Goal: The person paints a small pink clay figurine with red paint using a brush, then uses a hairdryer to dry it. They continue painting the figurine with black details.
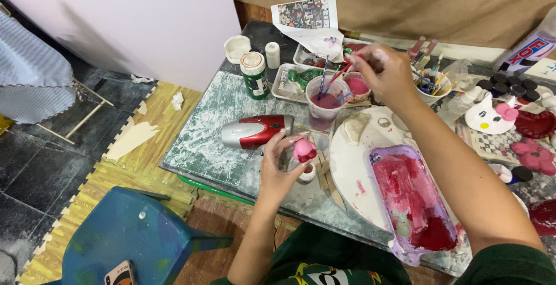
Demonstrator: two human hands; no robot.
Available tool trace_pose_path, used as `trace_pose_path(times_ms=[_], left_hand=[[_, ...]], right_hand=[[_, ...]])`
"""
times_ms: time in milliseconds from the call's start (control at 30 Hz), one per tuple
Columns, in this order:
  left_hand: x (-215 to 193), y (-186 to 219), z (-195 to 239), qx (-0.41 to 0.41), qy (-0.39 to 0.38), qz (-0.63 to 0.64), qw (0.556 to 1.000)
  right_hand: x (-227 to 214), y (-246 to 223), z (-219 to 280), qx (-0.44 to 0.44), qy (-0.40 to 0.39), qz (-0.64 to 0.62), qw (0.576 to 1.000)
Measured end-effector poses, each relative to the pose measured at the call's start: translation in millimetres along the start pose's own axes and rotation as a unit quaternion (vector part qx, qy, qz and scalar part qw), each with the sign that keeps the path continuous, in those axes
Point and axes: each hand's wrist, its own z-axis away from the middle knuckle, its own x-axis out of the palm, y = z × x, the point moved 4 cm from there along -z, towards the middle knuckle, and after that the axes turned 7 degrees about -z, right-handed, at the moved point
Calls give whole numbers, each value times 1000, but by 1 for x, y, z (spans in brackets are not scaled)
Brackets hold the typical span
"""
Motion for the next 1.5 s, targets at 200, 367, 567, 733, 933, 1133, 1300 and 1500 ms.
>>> trace_pose_path(times_ms=[200, 367, 567, 733, 933, 1133, 1300, 1500], left_hand=[[1, 5, 1, 17, 6, -7, 1000], [8, 7, 5, 6, -1, 11, 1000], [24, 25, 13, 40, -23, 1, 999], [52, 37, 28, 14, -56, -6, 998], [98, 47, 55, 41, -89, 83, 992], [125, 52, 69, 56, -110, 96, 988], [136, 50, 80, 35, -119, 124, 984], [138, 47, 91, 23, -125, 110, 986]], right_hand=[[-6, -18, -2, -49, 34, 96, 994], [-23, -26, 11, -105, 37, 158, 981], [-100, -42, 79, -35, 183, -7, 982], [-167, -88, 171, 83, 300, -89, 946], [-202, -120, 276, 110, 437, -196, 871], [-213, -141, 365, 112, 482, -14, 869], [-170, -149, 394, 145, 253, 378, 879], [-151, -135, 393, 197, 233, 340, 890]])
